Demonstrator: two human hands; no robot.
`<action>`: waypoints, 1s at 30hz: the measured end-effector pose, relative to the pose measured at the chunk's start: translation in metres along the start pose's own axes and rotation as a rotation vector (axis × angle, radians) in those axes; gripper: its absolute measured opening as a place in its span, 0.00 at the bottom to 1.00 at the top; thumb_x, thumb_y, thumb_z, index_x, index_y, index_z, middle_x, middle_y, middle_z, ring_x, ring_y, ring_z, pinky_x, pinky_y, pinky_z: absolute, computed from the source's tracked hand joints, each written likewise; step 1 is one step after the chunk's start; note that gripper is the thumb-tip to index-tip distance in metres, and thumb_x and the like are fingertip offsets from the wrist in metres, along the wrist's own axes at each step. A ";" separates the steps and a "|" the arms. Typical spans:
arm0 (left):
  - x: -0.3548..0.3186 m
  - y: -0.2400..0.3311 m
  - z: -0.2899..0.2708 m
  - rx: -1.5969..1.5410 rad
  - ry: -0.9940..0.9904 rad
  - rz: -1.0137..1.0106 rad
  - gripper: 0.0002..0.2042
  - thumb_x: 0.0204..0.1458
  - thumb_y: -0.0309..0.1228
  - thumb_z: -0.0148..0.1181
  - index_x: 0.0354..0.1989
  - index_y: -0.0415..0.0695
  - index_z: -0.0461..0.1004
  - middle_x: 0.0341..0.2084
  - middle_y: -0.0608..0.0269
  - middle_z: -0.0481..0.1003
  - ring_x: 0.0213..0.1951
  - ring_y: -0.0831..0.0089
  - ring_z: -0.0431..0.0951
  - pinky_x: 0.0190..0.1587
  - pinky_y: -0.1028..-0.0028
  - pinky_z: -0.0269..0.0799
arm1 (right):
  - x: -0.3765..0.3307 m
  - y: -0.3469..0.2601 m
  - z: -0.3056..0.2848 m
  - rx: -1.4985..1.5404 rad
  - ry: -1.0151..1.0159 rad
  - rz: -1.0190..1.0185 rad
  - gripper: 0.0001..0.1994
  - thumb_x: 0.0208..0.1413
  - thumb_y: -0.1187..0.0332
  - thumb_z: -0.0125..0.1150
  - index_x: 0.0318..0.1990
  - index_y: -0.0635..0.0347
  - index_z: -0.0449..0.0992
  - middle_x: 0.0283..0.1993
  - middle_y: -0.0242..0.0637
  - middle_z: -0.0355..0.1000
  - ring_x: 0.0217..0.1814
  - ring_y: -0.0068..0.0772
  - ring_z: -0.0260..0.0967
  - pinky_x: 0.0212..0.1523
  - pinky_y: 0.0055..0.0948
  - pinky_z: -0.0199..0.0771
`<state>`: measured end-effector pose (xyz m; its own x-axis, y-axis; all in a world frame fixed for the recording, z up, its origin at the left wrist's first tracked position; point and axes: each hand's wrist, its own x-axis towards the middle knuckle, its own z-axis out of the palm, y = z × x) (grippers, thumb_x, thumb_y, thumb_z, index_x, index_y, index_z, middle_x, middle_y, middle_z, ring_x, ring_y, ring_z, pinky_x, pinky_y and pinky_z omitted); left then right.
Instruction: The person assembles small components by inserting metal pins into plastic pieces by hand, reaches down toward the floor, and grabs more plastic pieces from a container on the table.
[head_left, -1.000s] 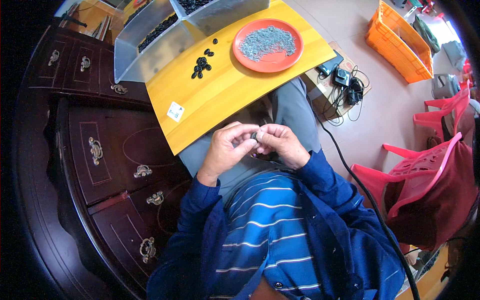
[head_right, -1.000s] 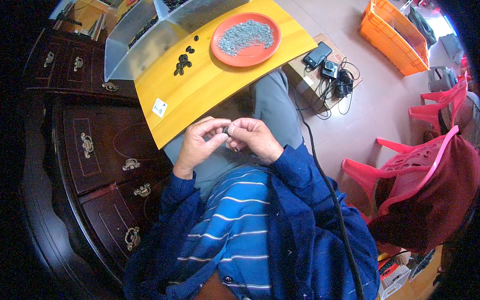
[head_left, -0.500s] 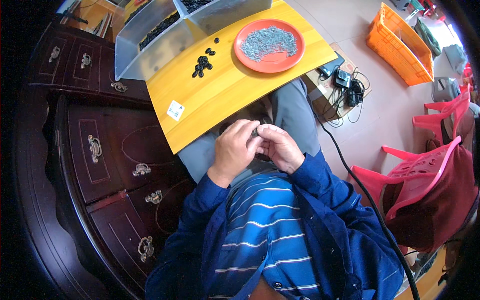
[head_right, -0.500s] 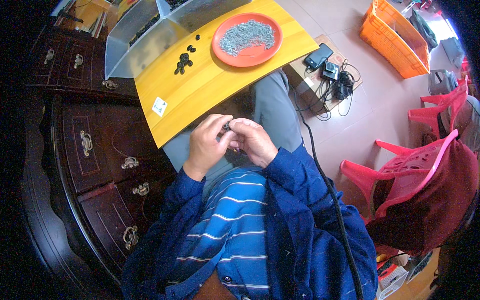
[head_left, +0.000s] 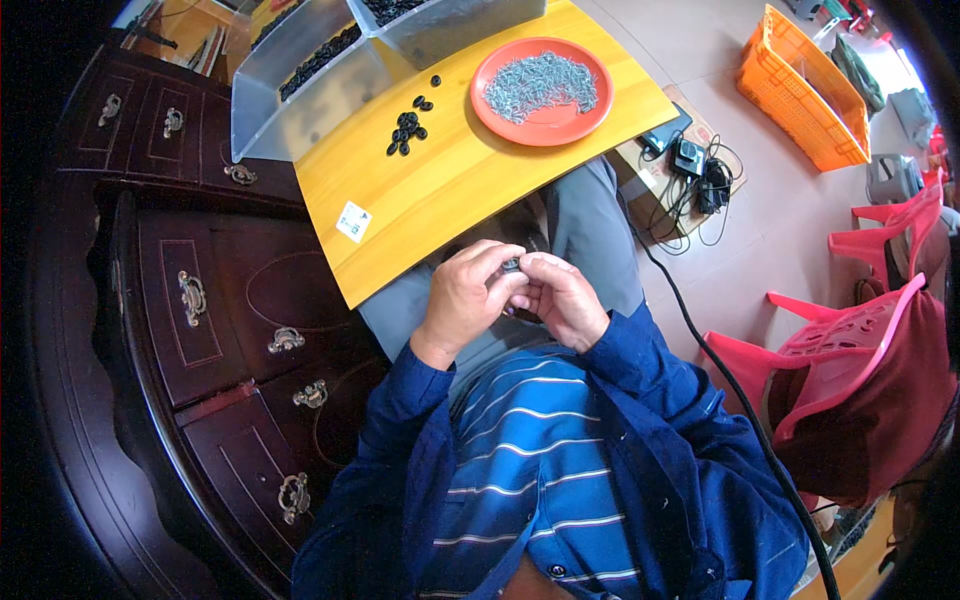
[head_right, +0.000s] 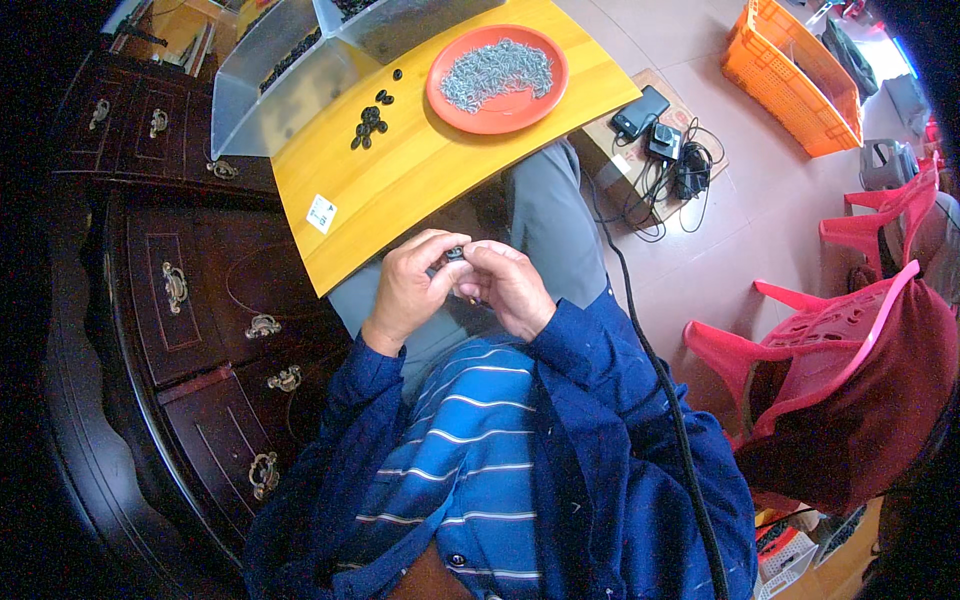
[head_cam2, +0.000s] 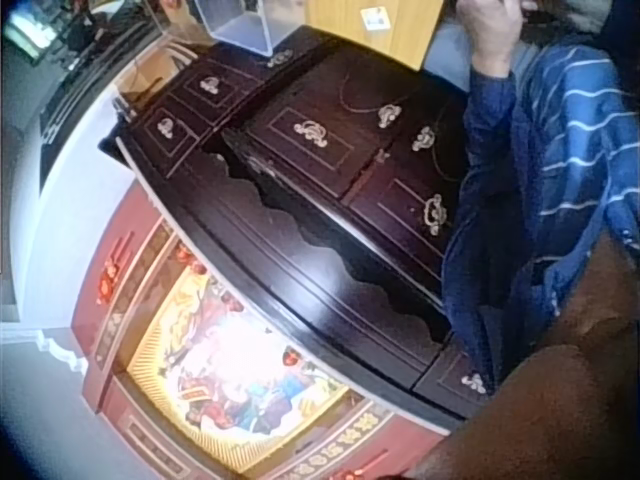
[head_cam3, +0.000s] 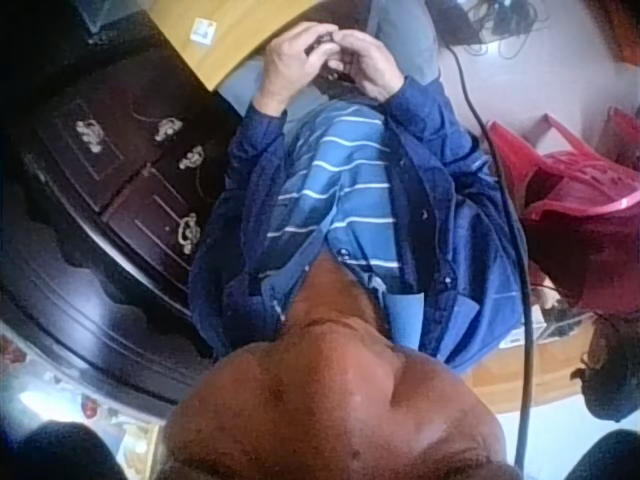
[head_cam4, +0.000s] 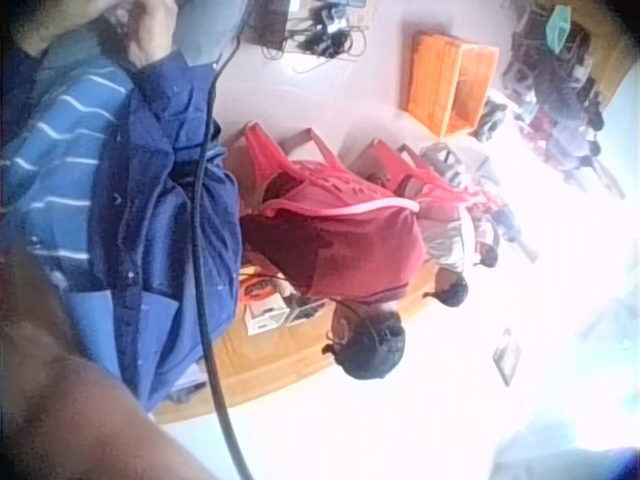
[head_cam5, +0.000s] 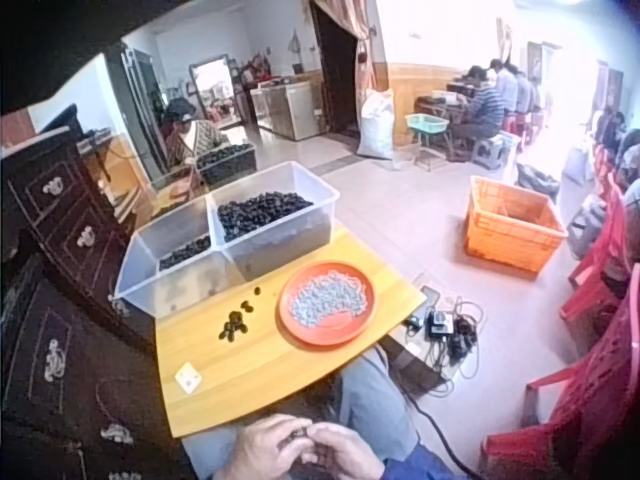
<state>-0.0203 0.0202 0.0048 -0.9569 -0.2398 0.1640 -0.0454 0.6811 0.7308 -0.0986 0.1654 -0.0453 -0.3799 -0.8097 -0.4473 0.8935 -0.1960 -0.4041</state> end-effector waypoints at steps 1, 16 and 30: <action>0.000 -0.001 0.000 0.001 0.000 -0.001 0.14 0.47 0.22 0.68 0.44 0.38 0.79 0.36 0.54 0.79 0.33 0.64 0.81 0.37 0.71 0.77 | 0.000 0.001 -0.001 0.000 -0.001 0.001 0.08 0.66 0.66 0.56 0.41 0.60 0.75 0.35 0.35 0.77 0.32 0.25 0.71 0.36 0.22 0.72; 0.006 -0.005 0.001 -0.101 0.046 0.038 0.09 0.48 0.24 0.67 0.39 0.39 0.79 0.33 0.53 0.80 0.36 0.56 0.82 0.39 0.66 0.77 | -0.001 -0.002 0.001 -0.010 0.041 -0.028 0.08 0.65 0.65 0.58 0.42 0.59 0.76 0.34 0.32 0.77 0.32 0.22 0.73 0.36 0.22 0.75; 0.008 -0.003 -0.004 -0.173 -0.005 -0.101 0.15 0.46 0.23 0.68 0.45 0.39 0.78 0.37 0.53 0.80 0.35 0.57 0.82 0.40 0.68 0.78 | 0.011 -0.006 0.000 -0.138 0.081 -0.093 0.07 0.63 0.65 0.62 0.37 0.58 0.77 0.27 0.29 0.73 0.28 0.20 0.68 0.30 0.23 0.71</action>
<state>-0.0268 0.0136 0.0067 -0.9515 -0.2969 0.0811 -0.0917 0.5250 0.8462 -0.1083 0.1577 -0.0475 -0.4825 -0.7434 -0.4632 0.8143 -0.1858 -0.5499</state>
